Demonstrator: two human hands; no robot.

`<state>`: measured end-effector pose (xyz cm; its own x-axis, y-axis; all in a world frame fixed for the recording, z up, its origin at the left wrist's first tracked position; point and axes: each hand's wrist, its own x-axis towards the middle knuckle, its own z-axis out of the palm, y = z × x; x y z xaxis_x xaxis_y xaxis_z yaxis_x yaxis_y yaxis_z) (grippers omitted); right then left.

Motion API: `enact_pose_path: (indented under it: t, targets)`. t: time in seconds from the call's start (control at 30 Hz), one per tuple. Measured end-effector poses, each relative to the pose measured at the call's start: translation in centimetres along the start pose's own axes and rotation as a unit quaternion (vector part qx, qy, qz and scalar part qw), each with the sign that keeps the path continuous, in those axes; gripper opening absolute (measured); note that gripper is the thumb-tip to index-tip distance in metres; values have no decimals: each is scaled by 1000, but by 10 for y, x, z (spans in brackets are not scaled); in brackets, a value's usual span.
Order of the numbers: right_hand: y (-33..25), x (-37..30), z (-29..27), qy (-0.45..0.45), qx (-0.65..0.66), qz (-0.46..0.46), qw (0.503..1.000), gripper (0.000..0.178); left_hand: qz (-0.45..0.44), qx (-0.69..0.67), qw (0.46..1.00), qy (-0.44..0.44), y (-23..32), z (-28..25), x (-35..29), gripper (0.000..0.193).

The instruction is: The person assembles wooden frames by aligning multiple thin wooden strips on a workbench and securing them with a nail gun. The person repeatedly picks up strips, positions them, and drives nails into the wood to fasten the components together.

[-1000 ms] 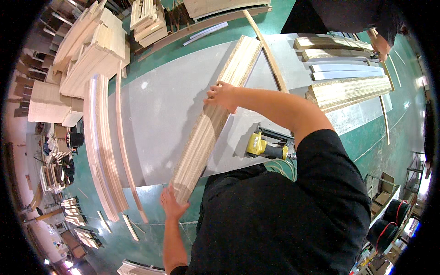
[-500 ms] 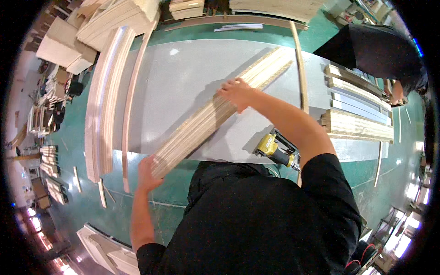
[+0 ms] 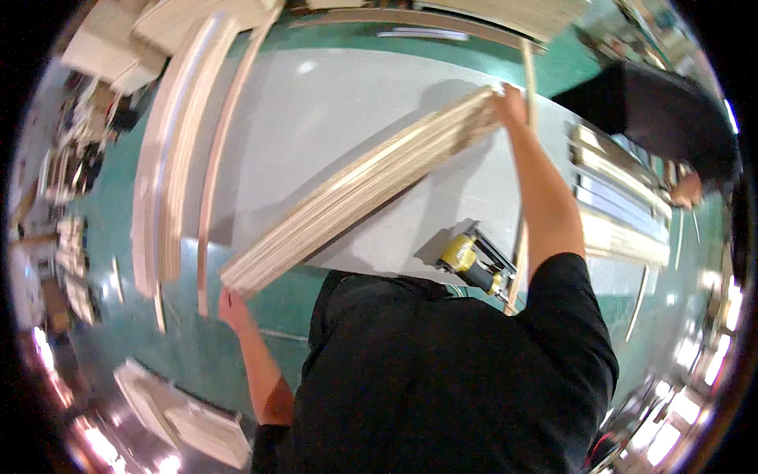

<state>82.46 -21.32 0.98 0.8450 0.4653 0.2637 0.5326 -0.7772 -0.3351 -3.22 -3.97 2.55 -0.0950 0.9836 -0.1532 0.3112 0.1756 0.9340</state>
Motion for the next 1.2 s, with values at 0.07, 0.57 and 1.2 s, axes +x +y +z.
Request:
enact_pose_path:
  t: [0.07,0.57,1.2]
  targets:
    - [41,25,19,-103,-149,-77,980,36,-41,-17,996,78,-2,15,-1,36]
    - [27,15,-2,-146,45,20,988,55,-101,-4,976,191,-4,13,7,28]
    - [75,-26,-5,-102,58,67,991,52,-106,-203,950,212,-13,17,-41,23]
